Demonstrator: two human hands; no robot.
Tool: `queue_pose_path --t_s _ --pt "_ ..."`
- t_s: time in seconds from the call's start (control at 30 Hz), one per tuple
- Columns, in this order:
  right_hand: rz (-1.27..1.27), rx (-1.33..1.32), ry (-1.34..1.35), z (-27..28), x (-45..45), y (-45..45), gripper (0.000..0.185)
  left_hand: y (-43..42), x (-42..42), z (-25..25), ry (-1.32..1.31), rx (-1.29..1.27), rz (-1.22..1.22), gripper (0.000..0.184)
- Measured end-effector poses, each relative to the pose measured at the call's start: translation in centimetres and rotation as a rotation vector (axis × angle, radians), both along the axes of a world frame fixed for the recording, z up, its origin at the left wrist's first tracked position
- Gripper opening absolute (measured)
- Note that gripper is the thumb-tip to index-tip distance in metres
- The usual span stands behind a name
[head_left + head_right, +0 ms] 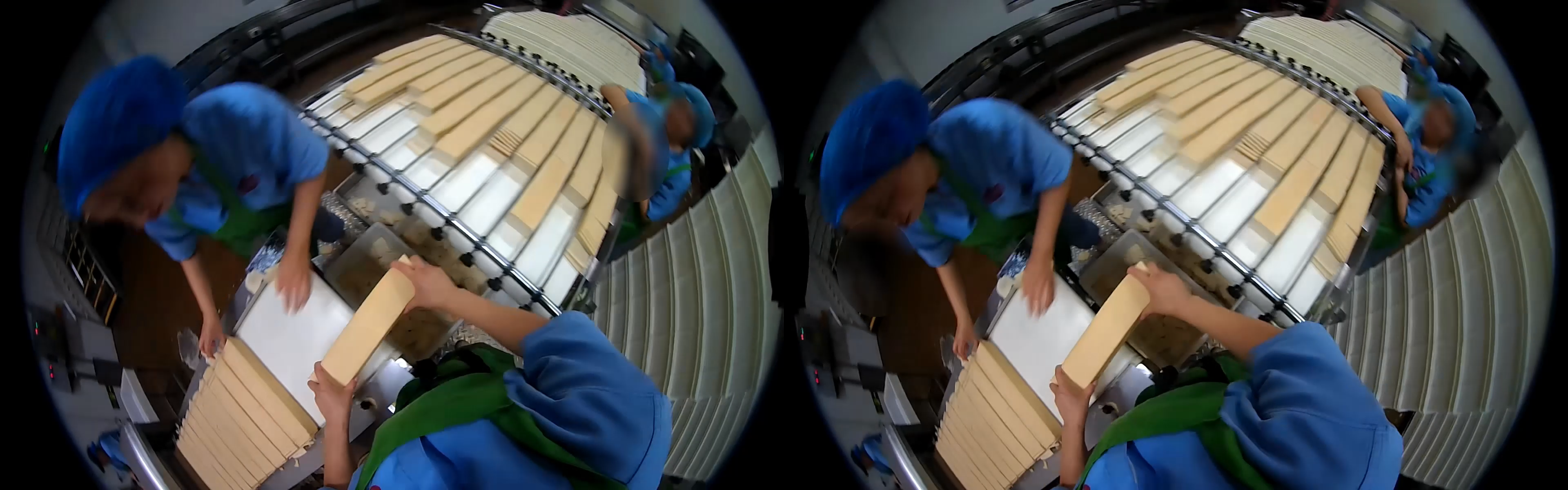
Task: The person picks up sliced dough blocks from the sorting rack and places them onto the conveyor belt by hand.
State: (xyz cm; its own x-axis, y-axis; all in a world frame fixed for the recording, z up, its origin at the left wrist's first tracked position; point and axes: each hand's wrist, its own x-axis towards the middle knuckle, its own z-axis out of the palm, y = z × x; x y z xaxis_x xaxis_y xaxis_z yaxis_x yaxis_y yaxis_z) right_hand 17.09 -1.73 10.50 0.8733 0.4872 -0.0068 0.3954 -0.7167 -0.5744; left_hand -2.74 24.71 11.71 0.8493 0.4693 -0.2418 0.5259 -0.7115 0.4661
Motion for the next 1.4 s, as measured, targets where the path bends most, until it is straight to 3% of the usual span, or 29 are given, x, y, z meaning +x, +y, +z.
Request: queue_pose_path --t_s 0.13,0.27,0.33,0.4,0.47,0.5,0.53,0.6,0.7,0.8,0.9,0.93,1.0,1.07,1.13,1.2,1.27,1.33,1.4 --pt "-0.106 0.063 -0.081 6.1 -0.8 -11.4 0.092 -8.6 1.9 2.9 -0.167 -0.094 -0.143 0.089" --pt "-0.209 -0.003 -0.032 7.5 -2.2 -22.5 0.096 -15.8 2.7 5.7 -0.184 -0.218 -0.315 0.08" --pt "-0.168 0.088 0.028 6.2 -2.1 -28.0 0.103 -18.0 2.7 5.1 -0.249 -0.262 -0.395 0.07" --pt "-0.155 0.231 -0.004 1.8 -1.1 -32.1 0.103 -20.5 2.8 5.0 -0.251 -0.62 -0.341 0.064" --pt "-0.357 0.144 0.013 -0.7 -0.2 -34.5 0.1 -23.0 3.2 4.7 -0.261 -0.639 -0.412 0.061" --pt "-0.485 -0.064 0.269 2.7 0.1 -33.4 0.095 -24.1 3.6 5.0 -0.269 -0.543 -0.536 0.061" --pt "-0.49 -0.053 0.268 2.0 0.5 -33.4 0.095 -25.3 4.2 5.3 -0.281 -0.445 -0.66 0.062" --pt "-0.642 -0.386 0.002 -0.3 1.5 -33.7 0.092 -27.9 5.9 5.4 -0.253 -0.461 -0.654 0.064" --pt "-0.713 -0.379 -0.129 -1.5 1.5 -33.6 0.084 -32.3 8.9 3.3 -0.188 -0.504 -0.633 0.068" --pt "-0.62 -0.272 -0.17 -2.2 -0.1 -32.0 0.083 -36.2 12.0 -0.3 -0.358 -0.606 -0.701 0.073" --pt "-0.401 0.061 -0.2 -0.8 -4.7 -28.2 0.077 -37.7 13.1 0.1 -0.056 -0.605 -0.597 0.074" --pt "-0.406 0.063 -0.201 -0.2 -5.5 -27.8 0.077 -37.6 13.2 -0.8 -0.055 -0.602 -0.602 0.074" --pt "-0.289 -0.076 -0.358 0.4 -6.8 -27.3 0.07 -36.7 12.9 -2.3 -0.257 -0.881 -0.619 0.073" --pt "-0.316 -0.024 -0.359 0.1 -6.7 -27.1 0.069 -35.5 12.3 -2.0 -0.235 -0.85 -0.642 0.072" --pt "-0.266 -0.185 -0.379 -1.1 -6.7 -26.9 0.067 -35.0 11.7 0.8 -0.08 -1.124 -0.44 0.073" --pt "-0.268 -0.211 -0.399 -1.3 -6.4 -26.9 0.067 -33.0 12.1 0.9 -0.03 -1.056 -0.364 0.072" --pt "-0.287 -0.193 -0.422 -2.0 -5.9 -26.8 0.068 -31.5 12.3 0.9 -0.246 -1.272 -0.244 0.071" --pt "-0.344 -0.152 -0.392 -0.8 -5.8 -26.0 0.069 -27.2 13.0 -3.5 -0.387 -1.152 -0.174 0.07" --pt "-0.384 -0.104 -0.308 -0.4 -7.4 -23.9 0.07 -23.7 12.6 -6.0 -0.387 -0.434 -0.332 0.069"
